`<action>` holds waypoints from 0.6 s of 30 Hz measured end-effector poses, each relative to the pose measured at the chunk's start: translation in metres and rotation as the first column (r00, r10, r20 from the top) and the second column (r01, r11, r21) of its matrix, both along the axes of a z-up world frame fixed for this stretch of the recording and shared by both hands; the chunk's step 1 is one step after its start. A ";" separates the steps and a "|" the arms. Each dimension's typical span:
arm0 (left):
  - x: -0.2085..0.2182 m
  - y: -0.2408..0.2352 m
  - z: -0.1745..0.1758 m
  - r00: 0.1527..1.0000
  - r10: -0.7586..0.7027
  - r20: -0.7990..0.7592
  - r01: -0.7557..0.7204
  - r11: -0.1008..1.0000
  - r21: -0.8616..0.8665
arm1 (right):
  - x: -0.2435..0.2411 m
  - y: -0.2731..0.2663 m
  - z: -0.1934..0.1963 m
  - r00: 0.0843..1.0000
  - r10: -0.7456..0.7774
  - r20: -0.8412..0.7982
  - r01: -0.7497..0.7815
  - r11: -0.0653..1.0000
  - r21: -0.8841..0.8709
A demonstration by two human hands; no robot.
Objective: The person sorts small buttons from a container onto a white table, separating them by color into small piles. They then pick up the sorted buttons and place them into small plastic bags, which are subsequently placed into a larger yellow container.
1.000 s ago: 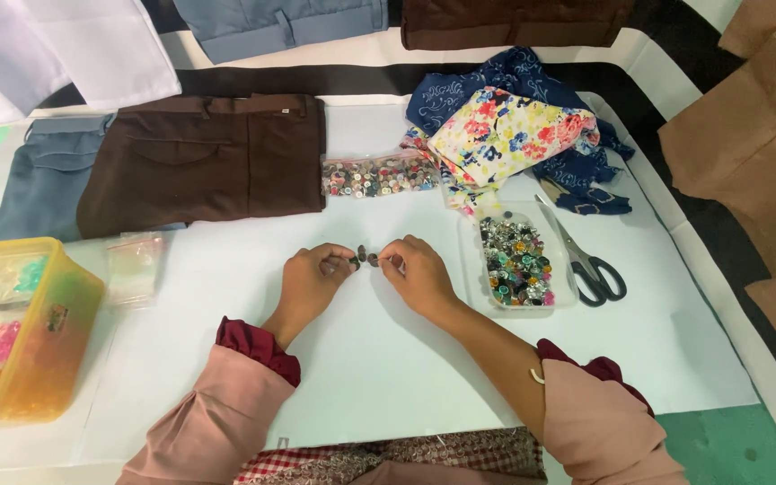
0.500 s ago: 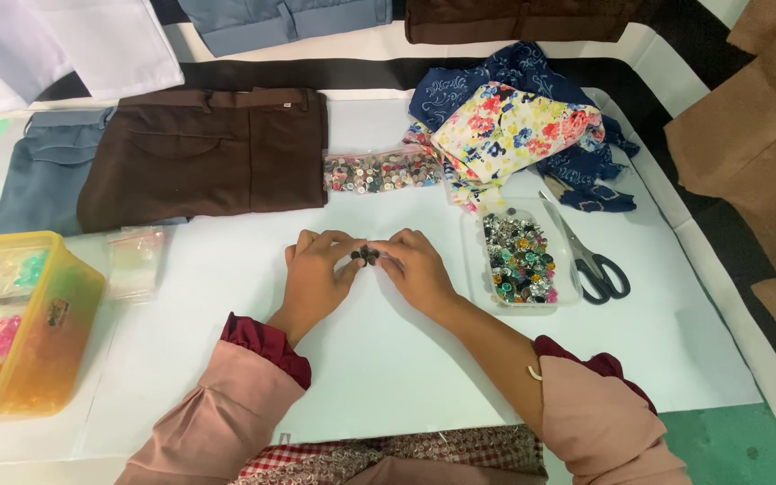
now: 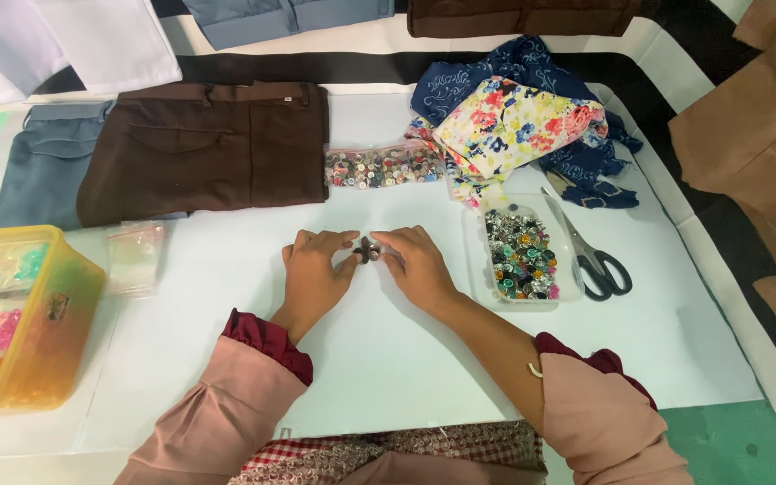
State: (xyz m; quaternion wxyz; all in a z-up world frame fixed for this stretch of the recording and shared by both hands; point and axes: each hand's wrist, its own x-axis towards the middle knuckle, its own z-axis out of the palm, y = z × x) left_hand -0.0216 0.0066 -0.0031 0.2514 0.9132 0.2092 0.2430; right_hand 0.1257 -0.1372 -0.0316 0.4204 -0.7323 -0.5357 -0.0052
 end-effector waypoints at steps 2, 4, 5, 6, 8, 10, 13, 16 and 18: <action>0.000 -0.004 0.006 0.999 0.030 0.018 -0.030 0.999 0.017 | -0.001 0.000 0.004 0.999 -0.020 0.027 0.020 1.000 0.006; 0.000 -0.007 0.009 0.997 0.060 0.037 -0.061 0.998 0.035 | -0.001 0.001 0.003 0.998 -0.040 0.056 0.039 0.999 0.014; -0.001 -0.007 0.009 0.997 0.067 0.025 -0.069 0.996 0.063 | -0.001 0.001 0.001 0.995 -0.053 0.080 0.052 0.998 0.021; -0.001 -0.008 0.008 0.997 0.075 0.013 -0.075 0.993 0.092 | 0.000 0.001 -0.001 0.992 -0.067 0.105 0.064 0.998 0.029; -0.001 -0.009 0.004 0.998 0.058 0.012 -0.059 0.994 0.091 | 0.002 0.002 -0.007 0.992 -0.064 0.108 0.063 0.998 0.018; -0.001 -0.010 0.003 0.999 0.042 0.014 -0.043 0.995 0.089 | 0.003 0.004 -0.009 0.992 -0.061 0.113 0.060 0.998 0.006; 0.000 -0.011 0.004 1.000 0.018 0.011 -0.019 0.997 0.070 | 0.002 0.004 -0.008 0.990 -0.047 0.129 0.044 0.999 0.023; 0.001 -0.009 0.002 1.000 0.003 0.011 -0.004 0.999 0.051 | 0.004 0.004 -0.011 0.990 -0.059 0.132 0.058 0.998 0.008; 0.001 -0.007 0.003 0.997 0.071 0.007 -0.072 0.996 0.052 | 0.006 0.005 -0.015 0.987 -0.107 0.123 0.105 0.994 0.025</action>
